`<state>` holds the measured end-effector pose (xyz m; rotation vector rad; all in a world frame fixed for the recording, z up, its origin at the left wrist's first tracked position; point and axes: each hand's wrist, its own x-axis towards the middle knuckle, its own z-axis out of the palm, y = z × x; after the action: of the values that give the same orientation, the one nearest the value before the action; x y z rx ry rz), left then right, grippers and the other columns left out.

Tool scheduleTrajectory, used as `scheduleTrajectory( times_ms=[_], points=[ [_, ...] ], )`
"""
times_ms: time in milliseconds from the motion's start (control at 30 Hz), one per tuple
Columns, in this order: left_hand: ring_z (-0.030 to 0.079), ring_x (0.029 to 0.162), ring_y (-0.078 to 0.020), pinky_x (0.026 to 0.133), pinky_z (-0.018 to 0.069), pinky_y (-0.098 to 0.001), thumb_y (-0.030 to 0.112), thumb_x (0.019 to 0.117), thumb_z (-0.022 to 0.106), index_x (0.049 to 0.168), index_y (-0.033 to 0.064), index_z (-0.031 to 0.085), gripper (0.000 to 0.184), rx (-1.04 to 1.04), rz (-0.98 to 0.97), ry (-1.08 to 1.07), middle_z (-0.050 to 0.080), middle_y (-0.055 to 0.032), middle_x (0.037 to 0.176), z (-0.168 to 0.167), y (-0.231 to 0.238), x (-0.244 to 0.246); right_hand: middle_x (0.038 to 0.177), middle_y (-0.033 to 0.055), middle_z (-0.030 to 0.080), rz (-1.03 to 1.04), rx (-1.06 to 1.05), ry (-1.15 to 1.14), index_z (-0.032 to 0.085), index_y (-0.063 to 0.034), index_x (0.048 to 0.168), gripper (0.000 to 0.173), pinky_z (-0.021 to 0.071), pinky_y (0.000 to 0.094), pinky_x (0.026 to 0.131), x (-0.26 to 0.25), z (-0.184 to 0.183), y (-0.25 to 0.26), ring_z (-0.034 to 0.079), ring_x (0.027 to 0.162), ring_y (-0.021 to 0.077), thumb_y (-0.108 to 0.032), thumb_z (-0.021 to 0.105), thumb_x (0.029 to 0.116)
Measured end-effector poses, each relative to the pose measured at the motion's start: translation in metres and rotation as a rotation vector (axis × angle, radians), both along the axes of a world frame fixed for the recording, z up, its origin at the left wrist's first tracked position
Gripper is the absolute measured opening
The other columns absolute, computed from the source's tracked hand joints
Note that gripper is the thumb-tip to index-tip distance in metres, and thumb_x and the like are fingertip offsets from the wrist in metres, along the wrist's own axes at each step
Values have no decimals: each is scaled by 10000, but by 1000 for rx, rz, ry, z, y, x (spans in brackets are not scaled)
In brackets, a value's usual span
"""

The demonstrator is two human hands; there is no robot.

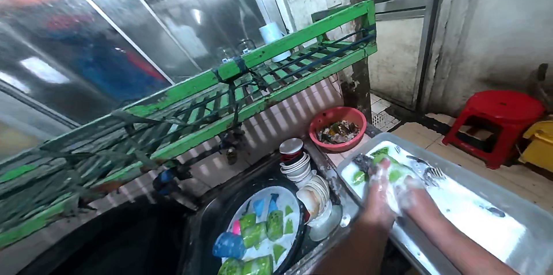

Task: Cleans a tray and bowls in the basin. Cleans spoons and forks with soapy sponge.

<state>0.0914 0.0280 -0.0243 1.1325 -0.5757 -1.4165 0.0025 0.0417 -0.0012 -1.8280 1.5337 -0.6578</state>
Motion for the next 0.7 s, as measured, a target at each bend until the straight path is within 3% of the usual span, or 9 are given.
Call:
scheduleTrajectory(
  times_ms=[67, 133, 200, 267, 333, 433, 533, 633, 700],
  points=[
    [590, 1237, -238, 1027, 519, -416, 314, 1054, 579, 1539, 81, 347, 586, 31, 32, -70, 558, -171, 1412, 3, -1, -7, 1311, 260, 651, 178, -391, 325, 631, 29, 1337, 433, 291, 654, 1182, -8, -35, -11, 582, 1293, 422, -212, 579, 981],
    [596, 1221, -279, 1005, 534, -454, 283, 1019, 652, 1551, 96, 287, 672, 69, 117, -33, 536, -200, 1412, 5, -4, -16, 1342, 215, 649, 215, -477, 343, 612, -34, 1389, 464, 276, 663, 1188, -14, -49, -21, 582, 1309, 389, -296, 533, 1015],
    [577, 1252, -278, 1018, 522, -460, 290, 1028, 635, 1559, 121, 285, 658, 78, 123, 17, 514, -185, 1449, 3, -3, -17, 1307, 259, 647, 101, -182, 43, 609, 70, 1334, 430, 399, 522, 1151, -12, -41, -19, 598, 1282, 354, -189, 588, 991],
    [532, 1314, -257, 1071, 478, -446, 355, 1068, 541, 1560, 117, 323, 588, 63, 60, 19, 489, -155, 1499, 2, -1, -13, 1215, 196, 637, -144, 229, -398, 559, 68, 1308, 313, 517, 391, 981, -4, -10, -14, 624, 1121, 223, -83, 502, 1039],
    [524, 1315, -244, 1086, 457, -428, 377, 1103, 438, 1530, 81, 402, 521, 48, -8, -43, 504, -153, 1487, 8, 1, -6, 1271, 249, 614, -122, 325, -324, 546, 98, 1322, 339, 481, 451, 1032, -2, 8, -13, 601, 1185, 292, -98, 499, 1050],
    [609, 1155, -239, 955, 528, -446, 379, 1071, 515, 1449, 99, 483, 471, 94, 29, -24, 607, -139, 1326, 14, -9, 4, 1261, 247, 669, 285, -121, 109, 686, 49, 1209, 279, 468, 548, 1079, -20, -1, -9, 623, 1233, 394, -39, 564, 974],
    [642, 1132, -283, 902, 572, -486, 359, 1006, 651, 1510, 152, 389, 604, 88, 62, -40, 602, -160, 1330, 11, -17, 23, 1347, 169, 664, 368, -345, 90, 677, -37, 1321, 405, 484, 549, 1080, -54, -20, -2, 628, 1259, 363, 6, 575, 931],
    [691, 1031, -280, 837, 613, -439, 211, 936, 759, 1505, 61, 351, 717, 7, -23, -320, 629, -213, 1247, 7, -17, 31, 1367, 248, 618, 46, -239, -119, 610, 4, 1384, 412, 459, 580, 1083, -73, -13, 7, 597, 1272, 406, -149, 539, 1008],
    [664, 1134, -245, 979, 563, -400, 134, 854, 797, 1463, -38, 414, 740, -86, -177, -720, 635, -222, 1276, 3, -8, 20, 1413, 257, 583, -35, -361, -161, 581, 33, 1403, 501, 416, 560, 1125, -64, -11, 7, 547, 1333, 410, -265, 483, 1012]
  ],
)
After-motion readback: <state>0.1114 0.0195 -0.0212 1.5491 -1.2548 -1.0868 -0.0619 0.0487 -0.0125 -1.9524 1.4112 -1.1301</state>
